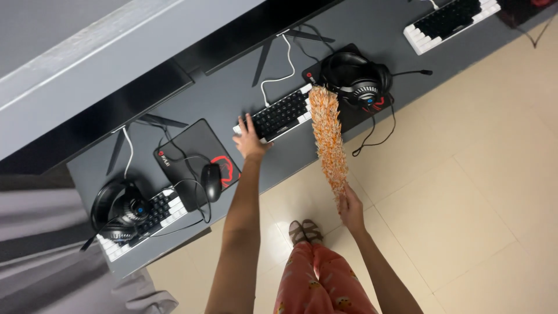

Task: The person uses a fluffy duster to clean multiple computer desks in a row. They dust keyboards, mousepads, and headphones, moving from one workstation to the next along the desk line.

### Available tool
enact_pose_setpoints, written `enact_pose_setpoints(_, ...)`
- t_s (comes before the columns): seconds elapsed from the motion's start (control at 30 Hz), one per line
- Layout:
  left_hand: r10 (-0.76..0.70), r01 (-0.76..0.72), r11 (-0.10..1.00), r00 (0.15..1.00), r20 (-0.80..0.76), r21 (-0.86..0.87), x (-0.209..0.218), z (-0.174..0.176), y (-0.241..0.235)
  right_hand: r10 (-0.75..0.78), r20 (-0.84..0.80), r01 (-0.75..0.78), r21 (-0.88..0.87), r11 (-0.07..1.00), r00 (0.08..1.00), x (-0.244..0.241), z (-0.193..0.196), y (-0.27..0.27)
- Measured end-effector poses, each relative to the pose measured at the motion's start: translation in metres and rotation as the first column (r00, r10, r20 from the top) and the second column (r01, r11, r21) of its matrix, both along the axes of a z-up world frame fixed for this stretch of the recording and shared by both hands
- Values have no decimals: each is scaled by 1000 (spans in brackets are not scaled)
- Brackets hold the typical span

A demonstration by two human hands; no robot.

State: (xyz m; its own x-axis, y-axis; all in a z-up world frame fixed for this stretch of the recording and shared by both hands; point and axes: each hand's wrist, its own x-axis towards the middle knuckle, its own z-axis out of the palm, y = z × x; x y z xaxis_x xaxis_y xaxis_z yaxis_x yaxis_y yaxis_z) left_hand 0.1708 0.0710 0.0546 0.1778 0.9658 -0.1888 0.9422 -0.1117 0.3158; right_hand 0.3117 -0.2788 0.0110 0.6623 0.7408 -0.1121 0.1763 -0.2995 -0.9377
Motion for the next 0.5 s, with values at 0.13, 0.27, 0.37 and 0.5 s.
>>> enact_pose_setpoints(0.13,-25,25,1000,998,61,9,-21,-12,-3,-15,-44,15,-13,1000,999,-6,0,-16)
enact_pose_setpoints(0.27,-120,119,993,963,243,17,-38,-4,-16,-108,-216,72,-169,983,970,-13,31,-4)
enact_pose_setpoints(0.37,-7,45,996,909,417,-82,-52,-3,-21,13,-229,-51,-161,986,973,-13,15,-3)
enact_pose_setpoints(0.5,87,-38,994,835,543,-101,-77,-17,-14,519,140,-525,9,851,843,-13,-6,12)
